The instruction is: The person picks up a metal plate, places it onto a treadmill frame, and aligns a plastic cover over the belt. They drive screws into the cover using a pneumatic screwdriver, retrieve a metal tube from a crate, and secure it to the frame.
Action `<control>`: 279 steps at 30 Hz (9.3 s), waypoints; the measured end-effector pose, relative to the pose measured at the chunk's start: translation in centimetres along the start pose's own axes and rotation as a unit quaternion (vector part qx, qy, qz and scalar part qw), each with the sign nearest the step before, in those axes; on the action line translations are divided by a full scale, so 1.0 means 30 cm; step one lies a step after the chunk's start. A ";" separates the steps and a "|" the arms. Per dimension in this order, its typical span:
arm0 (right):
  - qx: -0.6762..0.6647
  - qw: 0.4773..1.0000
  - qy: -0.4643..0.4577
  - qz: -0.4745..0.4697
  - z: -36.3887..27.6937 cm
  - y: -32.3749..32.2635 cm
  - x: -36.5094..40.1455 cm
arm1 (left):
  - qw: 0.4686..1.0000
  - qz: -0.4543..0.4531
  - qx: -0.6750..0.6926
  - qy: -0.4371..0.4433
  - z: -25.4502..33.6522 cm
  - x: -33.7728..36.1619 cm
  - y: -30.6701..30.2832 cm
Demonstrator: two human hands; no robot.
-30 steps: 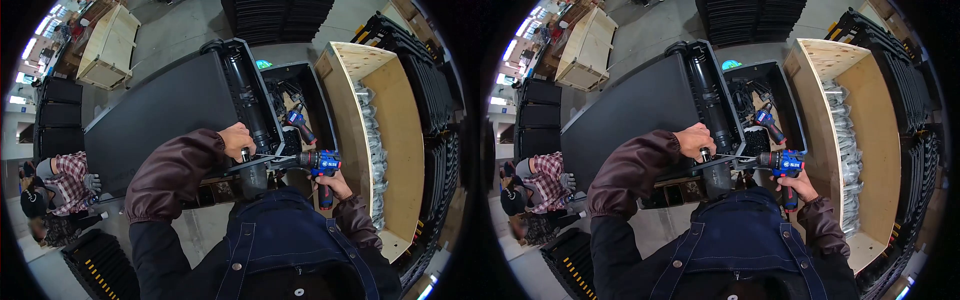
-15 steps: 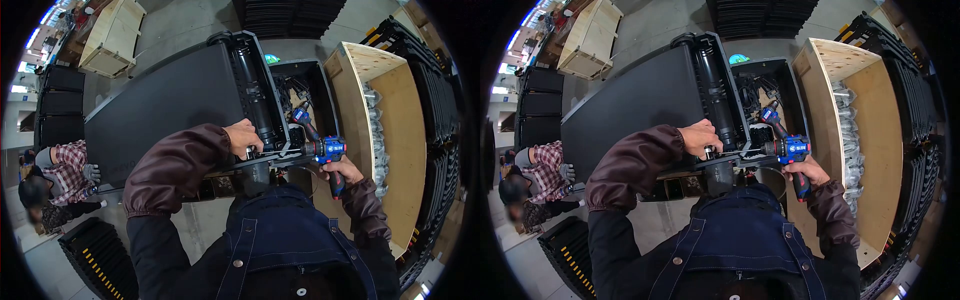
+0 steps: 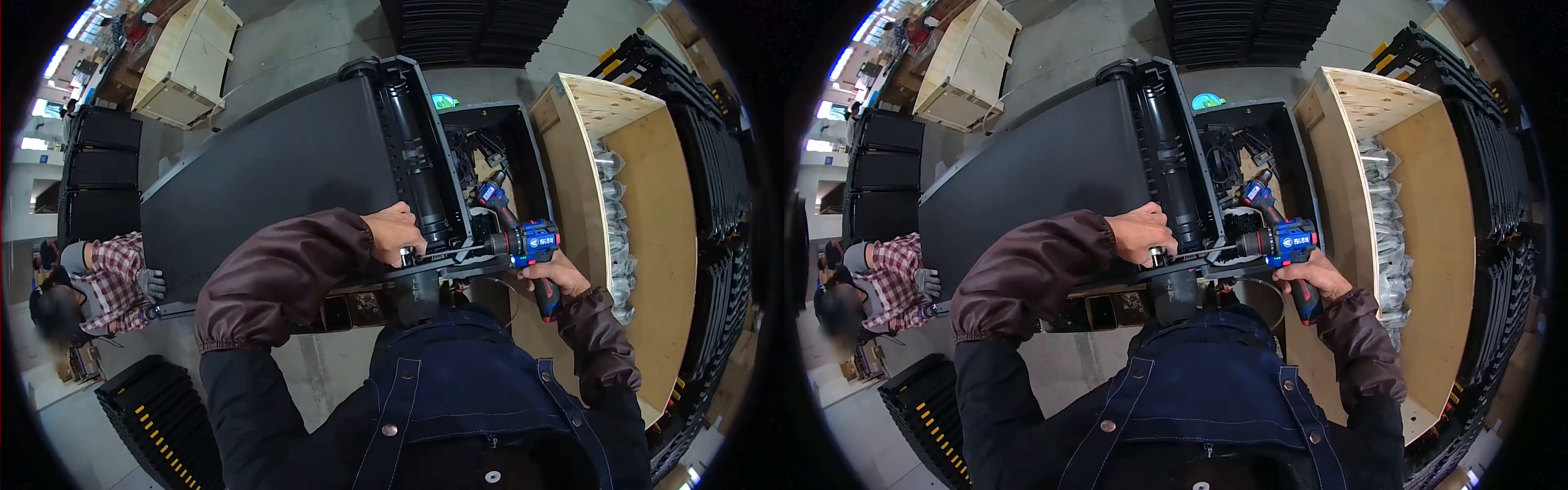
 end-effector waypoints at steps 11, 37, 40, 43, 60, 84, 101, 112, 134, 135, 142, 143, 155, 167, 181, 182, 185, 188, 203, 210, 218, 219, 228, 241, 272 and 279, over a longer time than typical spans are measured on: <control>0.003 1.000 -0.006 0.007 -0.046 0.059 -0.009 | 0.998 0.053 -0.001 0.026 -0.006 0.009 0.020; 0.116 0.992 -0.004 -0.054 0.002 -0.116 -0.107 | 0.895 0.391 -0.064 -0.207 -0.001 -0.033 0.096; 0.169 0.984 -0.043 -0.043 0.070 -0.180 -0.157 | 0.892 0.404 -0.067 -0.190 0.007 -0.030 0.090; 0.053 0.989 -0.135 0.006 0.130 -0.269 -0.145 | 0.892 0.408 -0.053 -0.189 0.022 -0.030 0.085; 0.141 0.898 -0.210 0.361 0.336 -0.536 -0.519 | 0.666 0.519 -0.053 -0.533 0.135 0.262 0.324; 0.532 0.825 -0.105 -0.161 0.815 0.984 -0.132 | 0.698 0.502 -0.061 -0.507 0.128 0.915 0.931; 0.452 0.882 -0.059 -0.119 1.296 1.129 -0.816 | 0.690 0.469 -0.064 -0.547 0.118 1.144 1.029; 0.363 0.927 -0.018 0.094 1.242 1.000 -0.545 | 0.702 0.445 -0.090 -0.549 0.099 1.118 1.026; 0.619 0.737 -0.065 0.262 0.451 -0.426 -0.826 | 0.473 0.550 0.042 -0.687 0.422 0.790 1.035; 0.576 0.777 -0.073 0.244 0.471 -0.476 -0.886 | 0.447 0.556 0.068 -0.697 0.486 0.732 1.044; 0.594 0.764 -0.123 0.221 0.517 -0.566 -0.987 | 0.372 0.499 0.467 -0.628 0.697 0.283 1.285; 0.578 0.774 -0.146 0.212 0.502 -0.566 -0.974 | 0.365 0.501 0.469 -0.629 0.681 0.234 1.358; 0.202 0.884 -0.355 0.229 0.187 -0.173 -0.601 | 0.651 0.126 0.209 -0.719 0.298 0.046 1.565; -0.012 0.958 -0.239 0.156 0.407 0.260 0.177 | 0.701 0.137 0.221 -0.664 0.257 0.044 1.642; -0.024 0.960 -0.245 0.133 0.566 0.424 0.344 | 0.755 0.107 0.240 -0.601 0.251 0.122 1.587; -0.011 0.962 -0.242 0.127 0.569 0.428 0.341 | 0.775 0.096 0.242 -0.575 0.273 0.162 1.506; 0.021 0.966 -0.226 0.123 0.582 0.457 0.348 | 0.741 0.142 0.250 -0.607 0.286 0.162 1.557; 0.046 0.969 -0.221 0.103 0.596 0.458 0.339 | 0.736 0.187 0.239 -0.605 0.291 0.170 1.585; 0.169 0.972 -0.145 0.073 0.647 0.513 0.293 | 0.792 0.120 0.200 -0.565 0.246 0.055 1.693; 0.202 0.958 -0.198 0.055 0.647 0.544 0.316 | 0.766 0.203 0.194 -0.578 0.327 0.186 1.566; 0.263 0.955 -0.137 0.012 0.665 0.546 0.270 | 0.663 0.340 0.242 -0.621 0.346 0.211 1.528; 0.264 0.956 -0.128 0.002 0.658 0.561 0.270 | 0.663 0.340 0.242 -0.622 0.346 0.209 1.533; 0.192 0.968 -0.115 -0.113 0.573 0.672 0.272 | 0.191 0.591 0.780 -0.078 0.603 0.244 1.196; 0.089 0.982 -0.094 -0.134 0.445 0.495 0.288 | 0.221 0.551 0.791 0.151 0.707 0.082 0.711; -0.276 0.942 -0.191 -0.024 -0.078 -0.345 -0.053 | 0.384 0.444 0.759 -0.283 -0.237 -1.065 -0.072; -0.272 0.953 -0.134 -0.012 -0.116 -0.399 -0.087 | 0.711 0.471 0.132 -0.506 -0.595 -1.352 -0.041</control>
Point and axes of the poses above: each hand's wrist, its own x-axis away from the middle knuckle, its own y-axis out of the palm, z = x × y, the point moved 1 cm from there along -x, towards the middle knuckle, and after that the axes turned 11 degrees about -x, right-handed, at the moved point
